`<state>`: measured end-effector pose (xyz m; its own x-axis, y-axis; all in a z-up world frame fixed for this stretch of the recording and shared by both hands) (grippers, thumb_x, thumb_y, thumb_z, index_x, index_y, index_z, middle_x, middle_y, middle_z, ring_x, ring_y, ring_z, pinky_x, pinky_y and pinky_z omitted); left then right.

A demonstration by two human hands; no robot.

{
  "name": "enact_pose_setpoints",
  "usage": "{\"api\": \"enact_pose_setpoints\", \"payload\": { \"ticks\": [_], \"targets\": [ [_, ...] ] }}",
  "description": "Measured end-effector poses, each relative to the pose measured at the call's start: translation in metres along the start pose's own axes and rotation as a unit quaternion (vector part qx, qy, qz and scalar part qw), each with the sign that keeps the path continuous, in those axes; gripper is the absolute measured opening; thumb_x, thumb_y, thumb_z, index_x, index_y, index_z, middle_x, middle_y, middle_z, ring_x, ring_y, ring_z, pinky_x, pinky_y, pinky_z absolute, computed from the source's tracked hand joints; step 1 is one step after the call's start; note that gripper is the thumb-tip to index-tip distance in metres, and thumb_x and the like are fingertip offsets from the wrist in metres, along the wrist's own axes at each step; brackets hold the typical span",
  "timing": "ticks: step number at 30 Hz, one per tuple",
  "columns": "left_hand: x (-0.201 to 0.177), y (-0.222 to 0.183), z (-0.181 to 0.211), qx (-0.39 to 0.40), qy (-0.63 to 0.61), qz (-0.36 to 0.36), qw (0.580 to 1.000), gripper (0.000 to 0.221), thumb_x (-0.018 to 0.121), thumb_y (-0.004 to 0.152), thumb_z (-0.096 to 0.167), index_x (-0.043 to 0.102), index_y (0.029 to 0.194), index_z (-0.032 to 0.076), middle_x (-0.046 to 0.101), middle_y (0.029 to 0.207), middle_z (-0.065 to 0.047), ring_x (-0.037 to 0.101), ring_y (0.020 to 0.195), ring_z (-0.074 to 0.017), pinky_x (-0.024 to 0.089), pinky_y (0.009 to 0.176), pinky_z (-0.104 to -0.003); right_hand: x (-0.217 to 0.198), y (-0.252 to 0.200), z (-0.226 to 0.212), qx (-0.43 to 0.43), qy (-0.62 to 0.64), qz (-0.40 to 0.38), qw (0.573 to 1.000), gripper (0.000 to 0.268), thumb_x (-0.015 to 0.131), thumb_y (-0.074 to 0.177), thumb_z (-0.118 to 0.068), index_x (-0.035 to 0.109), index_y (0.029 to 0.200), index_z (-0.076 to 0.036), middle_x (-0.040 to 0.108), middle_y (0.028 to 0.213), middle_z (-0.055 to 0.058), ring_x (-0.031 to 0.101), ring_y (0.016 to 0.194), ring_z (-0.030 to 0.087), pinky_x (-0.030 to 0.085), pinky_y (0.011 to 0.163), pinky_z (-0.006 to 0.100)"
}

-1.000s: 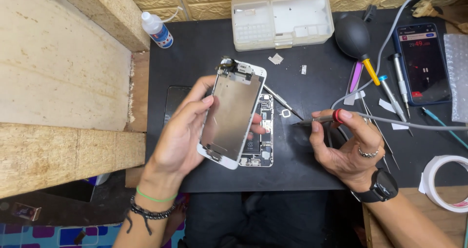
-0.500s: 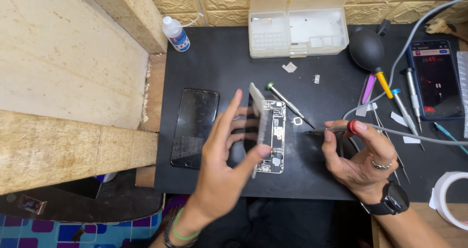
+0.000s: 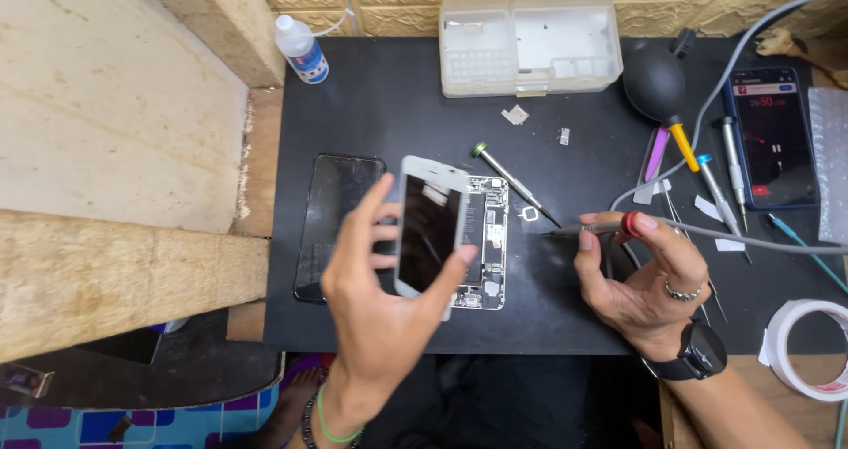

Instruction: Technician performing internal repairs on a smartphone using a precision screwdriver and handling the screen assembly.

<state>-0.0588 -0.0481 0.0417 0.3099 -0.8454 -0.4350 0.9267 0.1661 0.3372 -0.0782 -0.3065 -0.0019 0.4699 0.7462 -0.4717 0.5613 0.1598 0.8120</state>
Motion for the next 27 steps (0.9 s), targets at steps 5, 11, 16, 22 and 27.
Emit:
{"api": "enact_pose_setpoints", "payload": {
  "ticks": [5, 11, 16, 22, 27],
  "targets": [
    [-0.006, 0.005, -0.012, -0.047, 0.055, 0.005, 0.997, 0.078, 0.088, 0.073, 0.035, 0.054, 0.136, 0.004, 0.067, 0.108, -0.01, 0.067, 0.086, -0.0163, 0.063, 0.055, -0.027, 0.001, 0.002, 0.0, -0.001, -0.004, -0.007, 1.0, 0.052, 0.077, 0.097, 0.009, 0.038, 0.131, 0.001, 0.057, 0.116, 0.018, 0.08, 0.085, 0.04, 0.059, 0.065, 0.033],
    [0.015, 0.002, -0.009, 0.013, 0.14, -0.026, 0.99, 0.078, 0.087, 0.079, 0.038, 0.053, 0.136, -0.003, 0.065, 0.098, -0.009, 0.064, 0.09, -0.0212, 0.058, 0.07, -0.037, 0.001, 0.006, -0.003, 0.007, -0.007, -0.025, 1.0, 0.052, 0.074, 0.099, 0.011, 0.036, 0.133, 0.0, 0.067, 0.093, 0.021, 0.078, 0.08, 0.036, 0.054, 0.066, 0.032],
    [0.027, 0.003, -0.011, -0.004, 0.19, -0.041, 0.981, 0.08, 0.084, 0.078, 0.043, 0.052, 0.136, -0.002, 0.063, 0.095, -0.01, 0.064, 0.093, -0.0274, 0.056, 0.071, -0.045, 0.0, -0.001, 0.001, 0.005, -0.003, -0.021, 1.0, 0.052, 0.076, 0.099, 0.01, 0.038, 0.133, 0.001, 0.062, 0.106, 0.021, 0.079, 0.081, 0.04, 0.051, 0.065, 0.034],
    [0.038, 0.003, -0.006, -0.01, 0.247, -0.057, 0.967, 0.082, 0.081, 0.077, 0.047, 0.052, 0.138, 0.001, 0.065, 0.108, -0.012, 0.064, 0.104, -0.0352, 0.054, 0.065, -0.052, 0.002, 0.003, -0.001, 0.01, -0.001, -0.026, 1.0, 0.053, 0.075, 0.099, 0.011, 0.036, 0.134, 0.0, 0.067, 0.095, 0.022, 0.078, 0.081, 0.037, 0.05, 0.067, 0.032],
    [0.05, -0.003, -0.002, 0.004, 0.288, -0.048, 0.956, 0.08, 0.08, 0.077, 0.051, 0.055, 0.135, 0.003, 0.061, 0.101, -0.01, 0.063, 0.096, -0.0309, 0.053, 0.051, -0.048, 0.002, -0.001, 0.001, 0.01, -0.007, -0.025, 1.0, 0.052, 0.076, 0.099, 0.011, 0.038, 0.132, 0.001, 0.061, 0.106, 0.019, 0.08, 0.084, 0.039, 0.052, 0.065, 0.033]
  ]
}}
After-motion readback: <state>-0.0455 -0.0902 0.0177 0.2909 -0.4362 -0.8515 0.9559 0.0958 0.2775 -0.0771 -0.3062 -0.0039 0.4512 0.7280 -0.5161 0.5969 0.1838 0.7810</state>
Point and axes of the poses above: each hand's wrist, its own y-axis towards the middle knuckle, its own x-axis out of the palm, z = x × y, the point moved 8 cm from there along y, towards the middle knuckle
